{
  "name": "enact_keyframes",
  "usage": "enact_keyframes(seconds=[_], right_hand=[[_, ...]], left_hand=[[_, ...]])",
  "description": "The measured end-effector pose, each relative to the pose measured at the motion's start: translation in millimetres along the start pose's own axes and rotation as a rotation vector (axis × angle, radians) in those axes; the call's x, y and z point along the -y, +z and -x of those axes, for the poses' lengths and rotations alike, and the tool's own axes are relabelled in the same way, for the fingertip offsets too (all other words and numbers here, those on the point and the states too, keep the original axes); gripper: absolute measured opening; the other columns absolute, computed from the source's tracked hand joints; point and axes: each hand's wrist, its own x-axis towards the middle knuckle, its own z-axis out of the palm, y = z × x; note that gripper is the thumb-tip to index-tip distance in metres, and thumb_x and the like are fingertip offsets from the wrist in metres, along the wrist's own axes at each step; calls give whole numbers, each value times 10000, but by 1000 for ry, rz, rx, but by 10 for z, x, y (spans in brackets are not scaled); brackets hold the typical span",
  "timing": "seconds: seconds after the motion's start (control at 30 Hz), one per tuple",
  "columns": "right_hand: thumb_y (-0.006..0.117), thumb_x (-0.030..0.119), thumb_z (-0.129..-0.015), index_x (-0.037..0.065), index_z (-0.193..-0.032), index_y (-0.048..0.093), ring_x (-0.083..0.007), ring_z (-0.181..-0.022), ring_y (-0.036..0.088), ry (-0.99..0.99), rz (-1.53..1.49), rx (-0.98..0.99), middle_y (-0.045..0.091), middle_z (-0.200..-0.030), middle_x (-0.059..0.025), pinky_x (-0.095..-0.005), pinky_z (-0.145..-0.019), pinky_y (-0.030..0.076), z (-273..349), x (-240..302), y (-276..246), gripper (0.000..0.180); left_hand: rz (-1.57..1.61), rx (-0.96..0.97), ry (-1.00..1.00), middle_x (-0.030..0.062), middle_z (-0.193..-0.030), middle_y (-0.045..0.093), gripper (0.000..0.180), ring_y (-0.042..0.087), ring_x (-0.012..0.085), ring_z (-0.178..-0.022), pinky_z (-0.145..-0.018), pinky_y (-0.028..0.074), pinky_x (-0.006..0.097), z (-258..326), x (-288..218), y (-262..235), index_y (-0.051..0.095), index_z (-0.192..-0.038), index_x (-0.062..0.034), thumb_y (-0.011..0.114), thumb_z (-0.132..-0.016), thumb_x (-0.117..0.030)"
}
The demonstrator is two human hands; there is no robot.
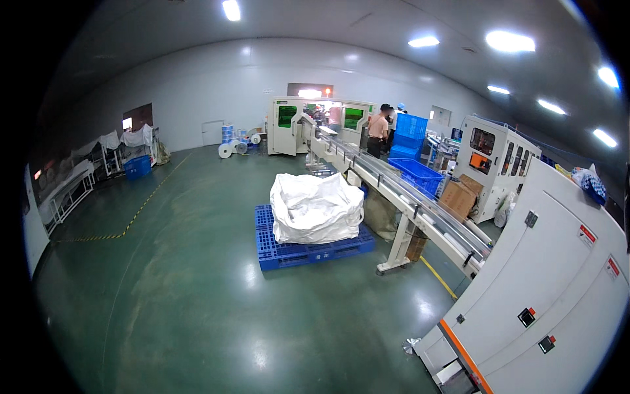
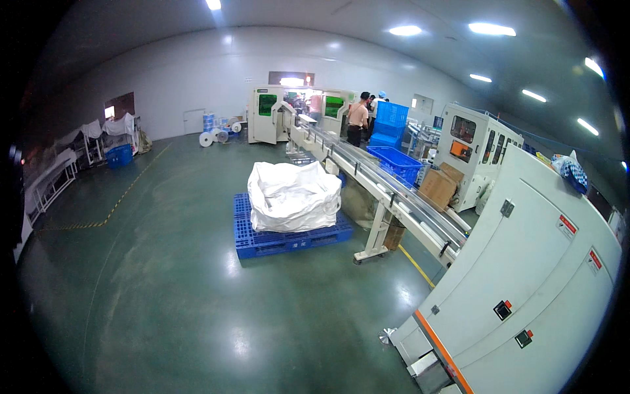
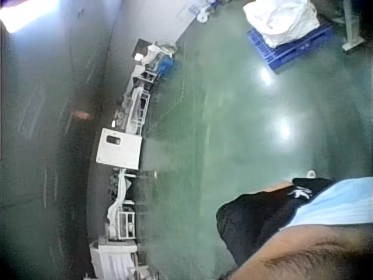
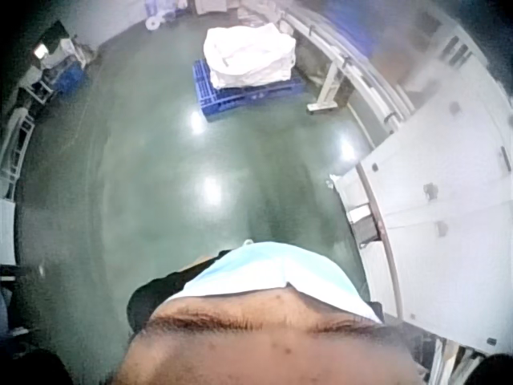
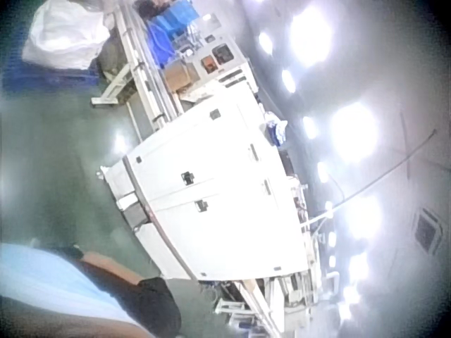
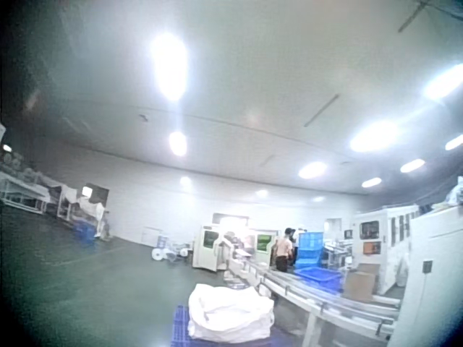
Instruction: The person repeatedly folds a large white sheet of material on a metal table in a factory setting. They fold the sheet in half multiple times, then unfold it and repeat the process. The person also briefly interacts with a control panel on a nearby machine.
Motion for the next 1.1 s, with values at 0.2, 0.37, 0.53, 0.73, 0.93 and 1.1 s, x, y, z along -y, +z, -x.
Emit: enact_keyframes(seconds=[0.2, 0.37, 0.53, 0.73, 0.93, 1.1], right_hand=[[532, 296, -796, 49, -895, 659, -385, -845, 626, 32, -35, -26, 644, -904, -224, -488, -719, 488, -4, -14, 53, 295], [527, 308, -804, 41, -911, 654, -391, -854, 622, 59, -54, -47, 640, -913, -233, -487, -727, 485, -12, -22, 108, 314], [522, 320, -812, 32, -927, 649, -396, -862, 618, 74, -76, -72, 637, -922, -241, -487, -735, 482, -17, -23, 127, 335], [516, 334, -822, 22, -946, 644, -403, -873, 613, 115, -106, -107, 632, -933, -251, -486, -745, 479, 4, -3, 185, 359], [510, 348, -832, 13, -966, 638, -410, -883, 608, 186, -151, -160, 627, -944, -262, -485, -755, 476, 76, 53, 293, 383], [505, 360, -840, 4, -982, 633, -415, -891, 604, 283, -253, -295, 624, -953, -270, -485, -764, 473, 193, 104, 527, 404]], left_hand=[[-42, 59, 16, 190, -971, 646, 437, 599, 275, -919, -812, 454, 393, -34, -2, -82, 609, -1061, -17, 551, -865, -403], [-73, 102, 28, 189, -966, 646, 435, 599, 271, -914, -809, 454, 393, -55, 15, -129, 609, -1061, -18, 553, -864, -402], [-100, 140, 37, 187, -961, 647, 434, 599, 267, -910, -806, 454, 392, -30, 43, -157, 608, -1061, -19, 555, -863, -401], [-126, 183, 60, 186, -955, 648, 432, 599, 262, -904, -803, 454, 392, 11, 101, -194, 607, -1061, -20, 557, -861, -399], [-9, 30, 231, 205, -917, 658, 368, 621, 312, -888, -804, 452, 427, -94, 60, -195, 629, -1004, -10, 565, -839, -333], [-62, -83, 208, 207, -927, 638, 328, 594, 366, -915, -812, 456, 455, -778, 22, 252, 622, -956, -7, 574, -825, -304]])
